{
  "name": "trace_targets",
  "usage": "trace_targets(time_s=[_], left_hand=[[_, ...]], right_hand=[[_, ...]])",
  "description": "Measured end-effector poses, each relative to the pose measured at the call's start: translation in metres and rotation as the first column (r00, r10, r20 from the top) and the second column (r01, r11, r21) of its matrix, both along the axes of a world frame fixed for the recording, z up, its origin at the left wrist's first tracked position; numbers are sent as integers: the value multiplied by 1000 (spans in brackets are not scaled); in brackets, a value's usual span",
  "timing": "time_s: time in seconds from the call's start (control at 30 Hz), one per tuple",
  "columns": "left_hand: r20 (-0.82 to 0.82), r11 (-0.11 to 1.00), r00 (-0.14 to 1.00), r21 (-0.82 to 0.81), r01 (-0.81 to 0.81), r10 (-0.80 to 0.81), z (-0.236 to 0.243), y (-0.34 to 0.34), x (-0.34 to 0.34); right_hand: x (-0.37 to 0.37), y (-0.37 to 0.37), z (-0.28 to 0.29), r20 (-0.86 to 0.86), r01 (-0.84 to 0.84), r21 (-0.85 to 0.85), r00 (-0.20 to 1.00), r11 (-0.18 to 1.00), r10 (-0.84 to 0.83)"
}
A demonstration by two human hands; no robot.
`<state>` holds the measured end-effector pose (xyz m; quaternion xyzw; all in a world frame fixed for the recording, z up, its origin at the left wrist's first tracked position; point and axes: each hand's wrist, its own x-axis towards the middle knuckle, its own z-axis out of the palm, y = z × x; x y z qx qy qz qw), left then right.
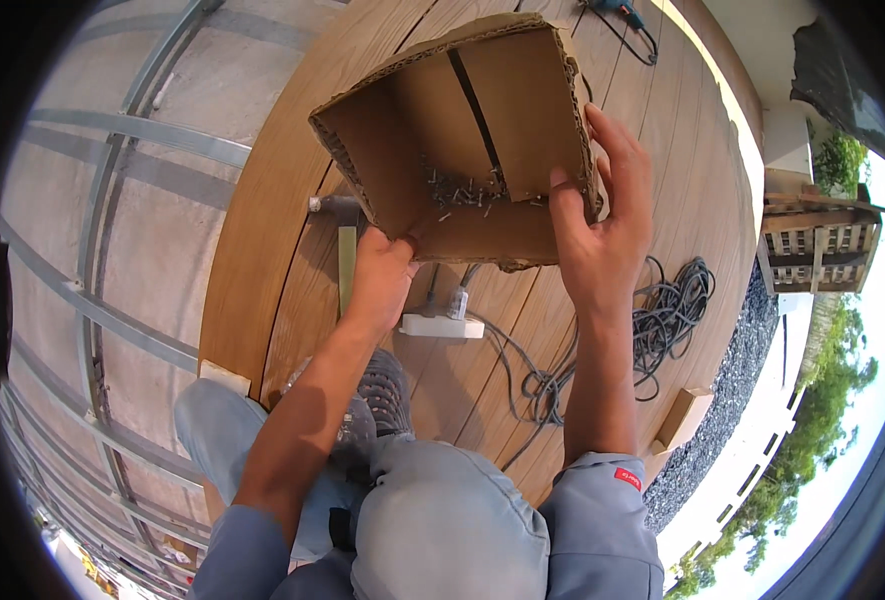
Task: The person installs decking boards by taking metal fasteners from a box, placing them along the board edges, hammering them into position, and fastening them to the metal frame using an electric drill.
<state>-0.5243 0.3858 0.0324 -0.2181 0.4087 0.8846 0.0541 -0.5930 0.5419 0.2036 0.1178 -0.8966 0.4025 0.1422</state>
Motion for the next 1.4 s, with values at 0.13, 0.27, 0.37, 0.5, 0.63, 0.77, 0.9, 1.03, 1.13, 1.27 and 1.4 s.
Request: trace_targets(time_s=[0.13,0.27,0.37,0.5,0.63,0.77,0.9,1.03,1.13,1.27,1.4], left_hand=[[-8,994,997,73,-82,83,24,0,4],[41,998,998,-24,-52,53,10,-10,-2],[53,996,999,-86,2,3,3,-8,10],[196,995,976,4,99,-98,10,-13,-2],[90,990,994,128,53,-65,-17,-9,4],[123,965,991,251,-75,45,-6,4,22],[138,999,989,22,45,-48,-15,-2,6],[62,994,997,99,39,-45,-23,-5,11],[72,999,997,40,28,-31,-24,-1,0],[52,998,996,17,65,-66,-12,-8,4],[41,983,986,95,158,-163,-24,-16,-1]], right_hand=[[11,0,3,14,-28,-127,999,992,30],[5,-5,-18,187,88,-256,981,963,-39],[6,-11,-21,100,75,-266,994,961,-50],[8,-10,-22,46,87,-127,996,988,-82],[9,-17,-17,-67,85,74,995,994,-80],[31,-21,-8,-119,52,85,992,995,-41],[13,-21,-20,-48,42,42,998,998,-40],[4,-17,-28,28,84,13,996,996,-84],[16,-23,-15,-163,20,93,987,995,-4],[15,-25,-20,-114,41,96,993,995,-30],[6,-21,-22,58,147,-39,988,988,-144]])
